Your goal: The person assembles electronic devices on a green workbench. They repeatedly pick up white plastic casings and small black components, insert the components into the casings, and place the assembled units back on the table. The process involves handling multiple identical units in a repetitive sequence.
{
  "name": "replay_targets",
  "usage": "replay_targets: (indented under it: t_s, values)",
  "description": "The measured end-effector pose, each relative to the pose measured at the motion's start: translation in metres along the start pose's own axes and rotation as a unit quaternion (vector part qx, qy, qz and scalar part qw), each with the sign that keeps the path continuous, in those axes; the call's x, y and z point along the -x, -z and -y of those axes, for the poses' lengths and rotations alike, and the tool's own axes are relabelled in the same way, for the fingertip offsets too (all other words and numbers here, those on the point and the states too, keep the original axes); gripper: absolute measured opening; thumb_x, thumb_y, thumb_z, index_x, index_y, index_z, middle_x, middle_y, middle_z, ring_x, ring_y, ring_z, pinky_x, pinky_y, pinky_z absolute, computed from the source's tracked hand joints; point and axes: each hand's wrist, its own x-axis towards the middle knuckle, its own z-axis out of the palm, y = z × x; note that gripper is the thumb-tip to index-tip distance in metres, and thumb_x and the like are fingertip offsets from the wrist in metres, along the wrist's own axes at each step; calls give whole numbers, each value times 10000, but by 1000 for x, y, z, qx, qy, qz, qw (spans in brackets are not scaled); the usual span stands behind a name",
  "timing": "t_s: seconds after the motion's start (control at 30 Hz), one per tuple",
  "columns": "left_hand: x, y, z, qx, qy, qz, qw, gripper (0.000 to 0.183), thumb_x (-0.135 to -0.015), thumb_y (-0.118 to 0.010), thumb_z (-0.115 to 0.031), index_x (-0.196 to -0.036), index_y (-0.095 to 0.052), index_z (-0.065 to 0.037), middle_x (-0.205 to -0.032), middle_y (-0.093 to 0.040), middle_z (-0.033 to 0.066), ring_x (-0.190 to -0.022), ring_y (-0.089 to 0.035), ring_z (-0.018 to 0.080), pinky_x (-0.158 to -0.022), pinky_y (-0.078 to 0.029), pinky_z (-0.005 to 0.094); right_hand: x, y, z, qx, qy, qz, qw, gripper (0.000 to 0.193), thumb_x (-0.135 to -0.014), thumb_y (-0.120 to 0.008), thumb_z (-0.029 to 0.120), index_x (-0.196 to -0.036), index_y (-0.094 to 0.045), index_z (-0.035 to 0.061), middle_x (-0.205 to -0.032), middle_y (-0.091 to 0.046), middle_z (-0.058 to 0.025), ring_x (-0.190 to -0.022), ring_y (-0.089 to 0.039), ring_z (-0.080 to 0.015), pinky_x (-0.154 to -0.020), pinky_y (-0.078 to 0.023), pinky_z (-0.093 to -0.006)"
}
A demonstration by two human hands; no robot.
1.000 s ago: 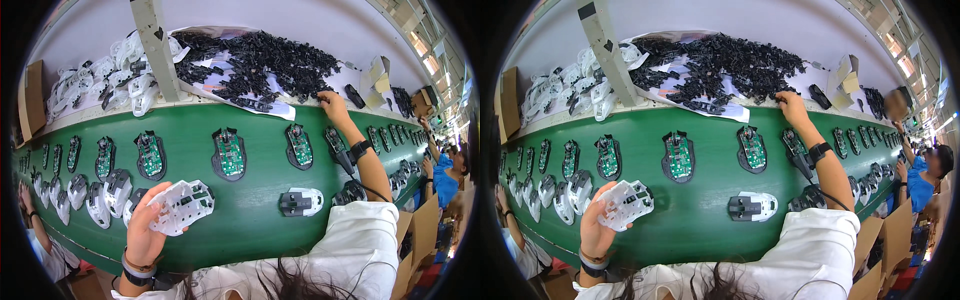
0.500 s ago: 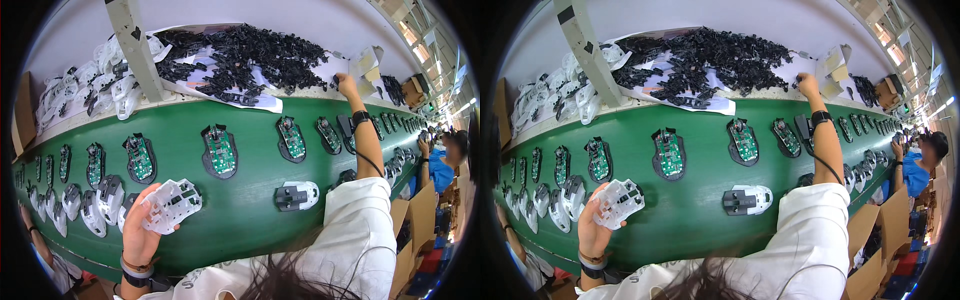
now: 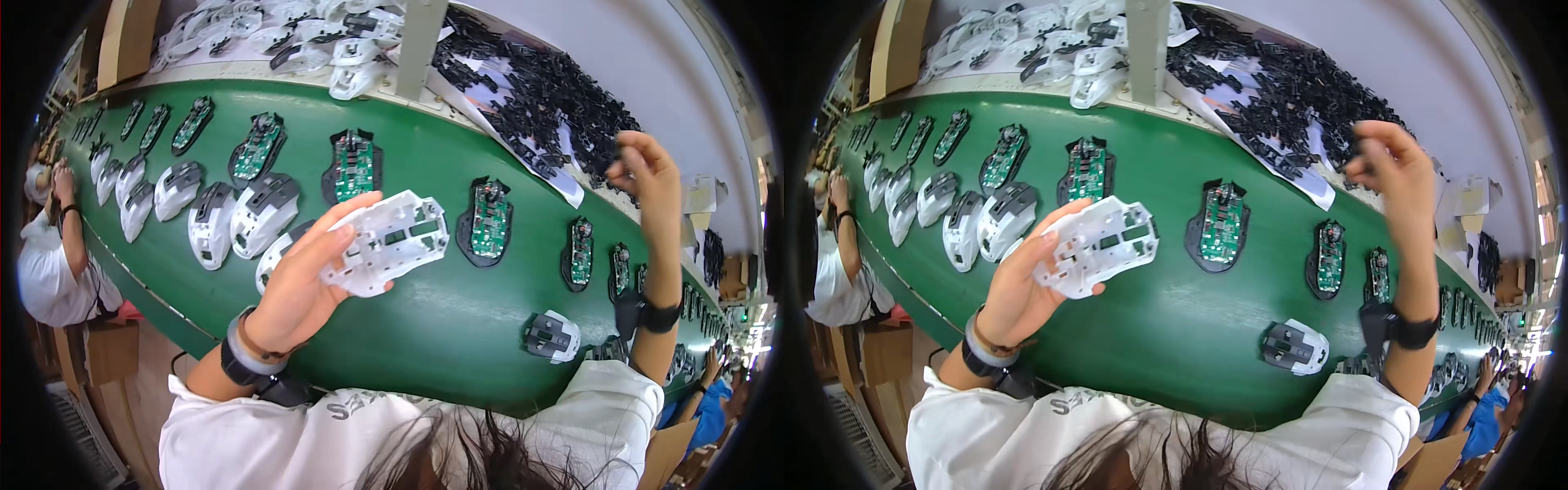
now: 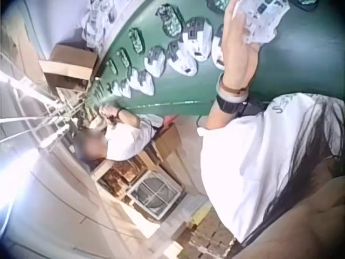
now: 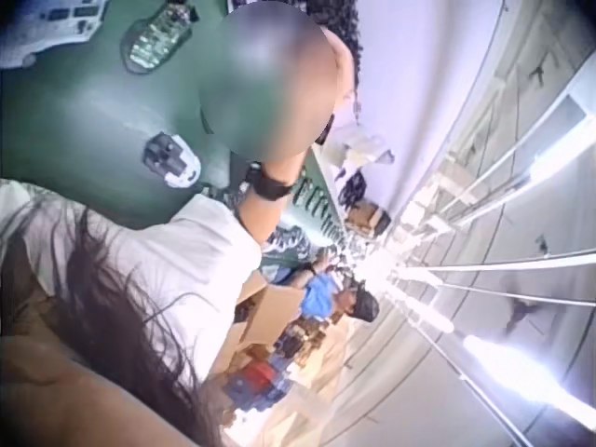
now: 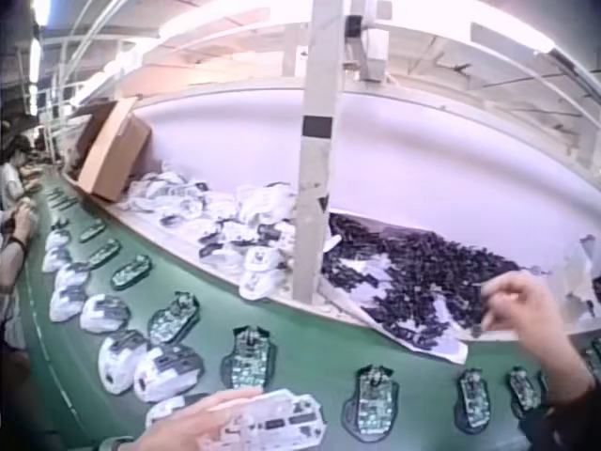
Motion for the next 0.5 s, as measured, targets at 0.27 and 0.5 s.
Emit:
replay_targets:
  t_s: [0.27, 0.5]
  values:
    - [-5, 10, -2, 43, -24, 25, 998, 555, -955, -454, -283, -1436, -279, -67, -1361, -444, 115, -1137, -540, 223, -900, -503, 402, 64, -156, 65, 107, 369, 230, 894, 119, -805, -685, 89, -889, -612, 44, -773, -585, -102, -669, -606, -279, -558, -497, -359]
    - [-2, 13, 3, -115, -133, -37, 984, 568, -815, -506, 72, -1358, -399, -54, -1227, -534, 72, -1092, -533, 139, -920, -486, 331, 74, -190, 60, 202, 407, 216, 864, 110, -808, -663, 131, -834, -589, 54, -734, -520, -78, -600, -579, -245, -492, -464, -351]
